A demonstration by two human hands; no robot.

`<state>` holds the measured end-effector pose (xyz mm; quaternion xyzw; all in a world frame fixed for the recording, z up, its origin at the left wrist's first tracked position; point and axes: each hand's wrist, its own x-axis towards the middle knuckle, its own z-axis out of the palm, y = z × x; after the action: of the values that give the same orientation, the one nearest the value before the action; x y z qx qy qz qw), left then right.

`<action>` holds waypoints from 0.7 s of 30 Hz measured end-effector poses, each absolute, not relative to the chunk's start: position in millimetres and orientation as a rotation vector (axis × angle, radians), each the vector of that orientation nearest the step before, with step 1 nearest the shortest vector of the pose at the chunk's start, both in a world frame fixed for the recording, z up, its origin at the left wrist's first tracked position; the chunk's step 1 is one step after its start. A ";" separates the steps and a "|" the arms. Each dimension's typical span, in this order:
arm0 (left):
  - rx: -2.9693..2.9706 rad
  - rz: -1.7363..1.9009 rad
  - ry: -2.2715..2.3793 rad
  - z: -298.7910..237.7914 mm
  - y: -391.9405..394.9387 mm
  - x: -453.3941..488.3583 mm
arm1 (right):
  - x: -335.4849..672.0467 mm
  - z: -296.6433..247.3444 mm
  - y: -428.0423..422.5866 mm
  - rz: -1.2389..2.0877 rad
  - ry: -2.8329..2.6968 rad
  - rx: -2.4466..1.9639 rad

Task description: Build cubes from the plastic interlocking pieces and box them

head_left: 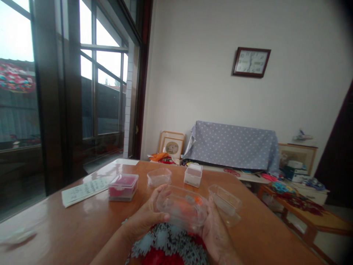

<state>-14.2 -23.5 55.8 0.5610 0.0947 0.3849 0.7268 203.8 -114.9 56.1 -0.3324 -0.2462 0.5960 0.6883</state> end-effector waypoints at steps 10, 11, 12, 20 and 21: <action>1.412 0.778 0.333 56.6 -33.2 -1.6 | 216.9 47.2 -109.0 1.289 -0.526 -0.827; 1.415 0.772 0.336 57.1 -33.1 -0.3 | 219.2 48.2 -109.5 1.294 -0.528 -0.812; 1.417 0.773 0.336 58.2 -33.0 1.1 | 220.8 50.3 -110.6 1.304 -0.534 -0.789; 1.320 0.825 0.237 79.9 -25.2 13.2 | 222.1 65.8 -116.8 1.382 -0.581 -0.652; 1.308 0.845 0.255 81.4 -21.0 14.0 | 224.3 63.2 -115.0 1.343 -0.555 -0.675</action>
<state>14.0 -21.0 81.4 0.5883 0.1146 0.3802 0.7045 224.3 -115.0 63.2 -0.3027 -0.2487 0.6018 0.6960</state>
